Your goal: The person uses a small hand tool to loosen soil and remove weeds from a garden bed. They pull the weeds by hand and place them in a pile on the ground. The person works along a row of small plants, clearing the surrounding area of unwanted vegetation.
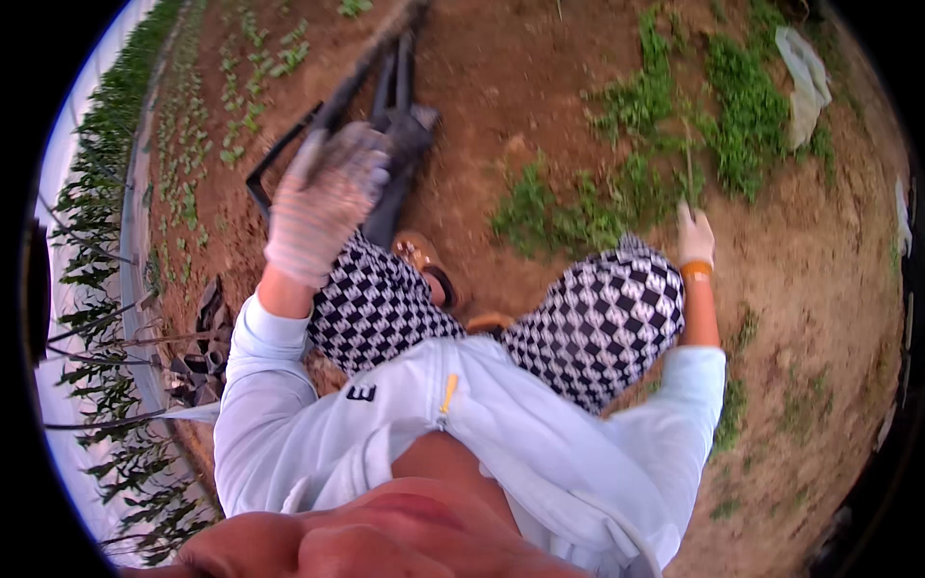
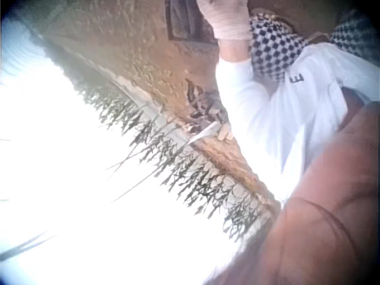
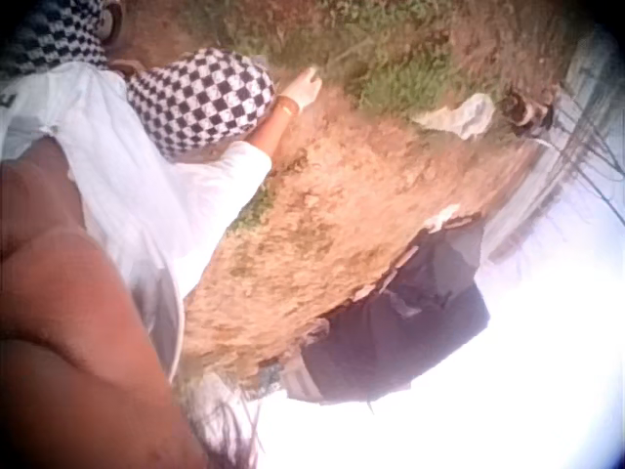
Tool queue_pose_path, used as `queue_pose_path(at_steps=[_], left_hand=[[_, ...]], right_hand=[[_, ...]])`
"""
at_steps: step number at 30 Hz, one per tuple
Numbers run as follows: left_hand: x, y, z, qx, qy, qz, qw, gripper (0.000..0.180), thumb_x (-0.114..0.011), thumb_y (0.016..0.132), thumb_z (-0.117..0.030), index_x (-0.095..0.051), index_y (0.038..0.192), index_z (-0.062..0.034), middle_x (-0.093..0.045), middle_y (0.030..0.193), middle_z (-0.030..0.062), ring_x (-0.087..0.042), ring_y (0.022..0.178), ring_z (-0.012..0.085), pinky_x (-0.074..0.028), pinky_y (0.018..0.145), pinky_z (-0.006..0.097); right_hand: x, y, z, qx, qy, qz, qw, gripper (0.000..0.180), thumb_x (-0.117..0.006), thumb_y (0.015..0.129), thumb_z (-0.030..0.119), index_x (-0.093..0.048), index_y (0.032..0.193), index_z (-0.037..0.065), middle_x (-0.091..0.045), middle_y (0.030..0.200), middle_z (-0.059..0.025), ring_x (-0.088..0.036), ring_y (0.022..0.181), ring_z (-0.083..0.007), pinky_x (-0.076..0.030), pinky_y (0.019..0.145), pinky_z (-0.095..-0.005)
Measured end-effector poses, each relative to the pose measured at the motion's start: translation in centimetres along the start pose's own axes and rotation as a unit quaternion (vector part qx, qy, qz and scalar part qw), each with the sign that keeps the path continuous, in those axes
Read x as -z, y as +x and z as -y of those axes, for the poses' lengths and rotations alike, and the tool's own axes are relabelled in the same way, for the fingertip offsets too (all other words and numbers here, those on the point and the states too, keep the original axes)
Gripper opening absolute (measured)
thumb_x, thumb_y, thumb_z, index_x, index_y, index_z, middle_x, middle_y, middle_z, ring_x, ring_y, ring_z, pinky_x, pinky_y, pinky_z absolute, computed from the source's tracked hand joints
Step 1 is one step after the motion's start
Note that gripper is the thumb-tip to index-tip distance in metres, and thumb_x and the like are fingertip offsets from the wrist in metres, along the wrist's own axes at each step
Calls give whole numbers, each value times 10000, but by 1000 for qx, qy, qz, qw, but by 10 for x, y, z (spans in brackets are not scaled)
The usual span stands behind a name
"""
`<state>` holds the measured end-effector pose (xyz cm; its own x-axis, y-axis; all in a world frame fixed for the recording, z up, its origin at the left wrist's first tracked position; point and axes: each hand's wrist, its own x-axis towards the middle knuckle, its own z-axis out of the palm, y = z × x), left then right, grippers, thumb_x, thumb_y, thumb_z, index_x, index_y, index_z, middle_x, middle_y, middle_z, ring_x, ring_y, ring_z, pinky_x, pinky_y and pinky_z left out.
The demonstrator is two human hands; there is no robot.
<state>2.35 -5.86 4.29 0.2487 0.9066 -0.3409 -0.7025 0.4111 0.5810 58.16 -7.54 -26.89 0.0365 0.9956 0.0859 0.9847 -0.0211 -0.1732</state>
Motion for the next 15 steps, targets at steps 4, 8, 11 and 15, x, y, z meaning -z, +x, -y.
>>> queue_pose_path(at_steps=[4,8,11,15], left_hand=[[21,-42,9,-144,-108,30,983,450,-446,1001,-296,-511,1293,40,-551,1297,196,-548,1138,304,-447,974,408],[43,-30,10,-168,-241,-14,956,394,-465,990,-253,-530,1281,5,-523,1292,173,-507,1088,279,-417,947,408],[55,-15,-1,-143,-234,-44,961,428,-444,1003,-277,-530,1299,20,-528,1314,181,-525,1110,309,-426,960,429],[52,7,-5,-153,-202,-87,963,420,-443,1009,-289,-536,1294,6,-519,1286,144,-497,1043,247,-409,913,385]], right_hand=[[-21,61,107,-233,342,138,900,516,-554,908,503,-650,1052,17,-674,728,-92,-641,630,-183,-490,646,-332],[-42,97,156,-209,309,274,887,502,-553,909,502,-639,1079,38,-658,743,-112,-649,658,-208,-503,691,-326],[-87,131,161,97,103,240,960,496,-520,927,503,-585,1208,99,-677,890,-140,-659,802,-263,-510,763,-359],[-103,157,195,2,158,261,952,489,-442,965,495,-459,1374,228,-658,1104,-162,-615,1010,-350,-494,861,-424]])
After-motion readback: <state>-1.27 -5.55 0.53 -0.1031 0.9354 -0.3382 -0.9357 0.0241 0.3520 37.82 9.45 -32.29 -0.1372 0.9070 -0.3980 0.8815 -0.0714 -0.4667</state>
